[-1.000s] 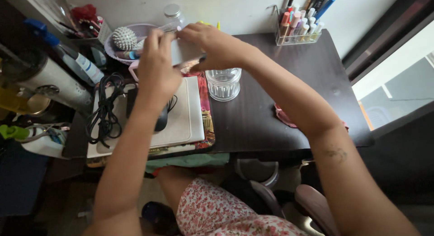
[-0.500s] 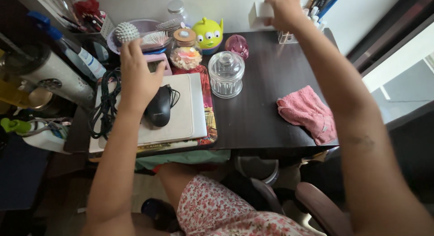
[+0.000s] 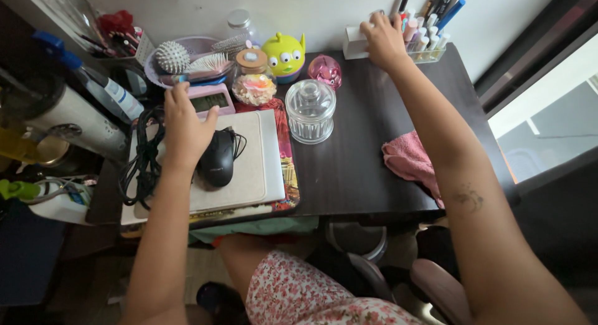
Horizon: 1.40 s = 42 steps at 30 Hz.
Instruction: Cleaning and organizing various items on a desk using a cloth.
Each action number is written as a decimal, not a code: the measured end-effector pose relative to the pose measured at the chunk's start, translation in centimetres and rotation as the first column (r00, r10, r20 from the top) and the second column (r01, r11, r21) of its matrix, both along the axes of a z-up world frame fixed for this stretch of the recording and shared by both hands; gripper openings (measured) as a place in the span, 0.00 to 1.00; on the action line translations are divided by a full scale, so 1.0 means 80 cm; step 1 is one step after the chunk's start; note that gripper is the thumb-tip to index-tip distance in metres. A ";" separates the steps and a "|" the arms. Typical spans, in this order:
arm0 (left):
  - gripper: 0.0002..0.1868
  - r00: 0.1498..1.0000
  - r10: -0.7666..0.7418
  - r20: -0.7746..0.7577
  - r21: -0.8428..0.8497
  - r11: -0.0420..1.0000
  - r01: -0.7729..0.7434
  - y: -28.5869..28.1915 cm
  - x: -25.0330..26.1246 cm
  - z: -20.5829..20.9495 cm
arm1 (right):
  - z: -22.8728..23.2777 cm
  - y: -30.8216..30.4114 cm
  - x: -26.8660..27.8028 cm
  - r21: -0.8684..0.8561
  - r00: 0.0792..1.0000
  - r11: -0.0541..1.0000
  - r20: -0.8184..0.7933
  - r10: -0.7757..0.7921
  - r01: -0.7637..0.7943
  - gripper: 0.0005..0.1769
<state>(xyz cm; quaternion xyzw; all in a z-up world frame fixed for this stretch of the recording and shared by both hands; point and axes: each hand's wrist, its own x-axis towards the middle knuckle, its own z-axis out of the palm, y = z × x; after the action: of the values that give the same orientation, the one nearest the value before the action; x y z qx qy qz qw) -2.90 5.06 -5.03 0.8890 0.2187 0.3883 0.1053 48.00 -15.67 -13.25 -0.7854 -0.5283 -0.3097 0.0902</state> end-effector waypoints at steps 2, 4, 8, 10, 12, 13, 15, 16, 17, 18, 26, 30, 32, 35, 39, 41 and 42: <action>0.35 1.000 0.002 0.014 0.005 1.000 -0.002 0.007 0.000 -0.004 | 0.003 -0.005 -0.011 0.003 1.000 1.000 0.000 -0.006 0.006 0.27; 0.34 0.999 0.019 0.034 0.008 1.000 -0.019 0.019 -0.004 -0.010 | 0.001 -0.003 -0.013 0.004 1.000 1.000 0.006 0.004 -0.004 0.29; 0.30 0.987 0.161 -0.027 0.045 0.986 -0.159 0.048 -0.013 -0.025 | 0.000 0.006 -0.014 0.024 0.998 1.000 0.066 -0.019 0.017 0.32; 0.31 0.973 0.223 -0.063 0.021 0.975 -0.222 0.059 -0.014 -0.031 | 0.015 0.002 -0.031 0.033 0.996 0.999 0.081 -0.034 0.032 0.33; 0.26 0.967 0.245 -0.075 0.115 0.965 -0.235 0.070 -0.012 -0.034 | 0.042 -0.008 -0.054 0.076 1.000 0.997 0.022 -0.005 0.003 0.35; 0.26 0.968 0.241 -0.073 0.122 0.965 -0.231 0.066 -0.009 -0.026 | 0.054 -0.012 -0.057 0.083 1.000 0.997 0.023 -0.009 0.007 0.35; 0.30 0.940 0.238 -0.245 0.115 0.970 -0.216 0.057 0.000 -0.010 | 0.079 -0.024 -0.060 0.216 0.999 0.976 0.022 0.035 -0.039 0.37; 0.30 0.941 0.232 -0.247 0.116 0.971 -0.209 0.062 0.004 -0.014 | 0.077 -0.031 -0.048 0.217 0.999 0.976 0.019 0.028 -0.032 0.37; 0.33 0.958 0.175 -0.229 0.179 0.975 -0.135 0.067 0.009 -0.019 | 0.075 -0.039 -0.035 0.314 1.000 0.950 0.027 0.001 -0.010 0.36; 0.35 0.970 0.113 -0.217 0.240 0.969 -0.059 0.070 0.014 -0.025 | 0.070 -0.050 -0.024 0.405 0.999 0.914 0.030 -0.028 0.013 0.35; 0.29 0.962 -0.089 -0.259 0.060 0.992 0.108 0.103 0.021 -0.032 | 0.076 -0.192 -0.109 0.513 0.985 0.857 -0.169 0.043 0.050 0.31; 0.26 0.952 -0.057 -0.299 -0.040 0.998 0.047 0.069 0.015 0.019 | 0.016 -0.231 -0.103 0.623 0.971 0.757 -0.228 -0.068 0.199 0.29; 0.25 0.958 0.006 -0.285 0.070 0.997 0.015 0.034 0.022 0.064 | 0.012 -0.232 -0.096 0.640 0.964 0.731 -0.249 -0.094 0.237 0.28; 0.22 0.989 -0.030 -0.145 0.203 0.977 0.060 -0.015 0.058 0.104 | 0.002 -0.243 -0.098 0.634 0.937 0.705 -0.323 -0.134 0.319 0.28; 0.21 0.925 -0.368 0.098 0.162 0.923 0.350 -0.059 0.179 0.127 | -0.007 -0.237 -0.084 0.620 0.916 0.693 -0.371 -0.156 0.369 0.28; 0.21 0.888 -0.447 0.106 0.130 0.892 0.433 -0.065 0.267 0.106 | -0.013 -0.241 -0.088 0.597 0.910 0.705 -0.374 -0.178 0.383 0.29; 0.22 0.849 -0.516 0.118 0.114 0.856 0.504 -0.065 0.312 0.099 | -0.013 -0.238 -0.087 0.586 0.909 0.712 -0.373 -0.186 0.386 0.29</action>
<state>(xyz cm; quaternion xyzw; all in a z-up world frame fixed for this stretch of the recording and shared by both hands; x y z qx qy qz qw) 22.08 -0.13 2.92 0.8882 -0.0489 0.4178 0.1851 41.01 -34.71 -14.27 -0.8141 -0.2397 -0.3660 0.3818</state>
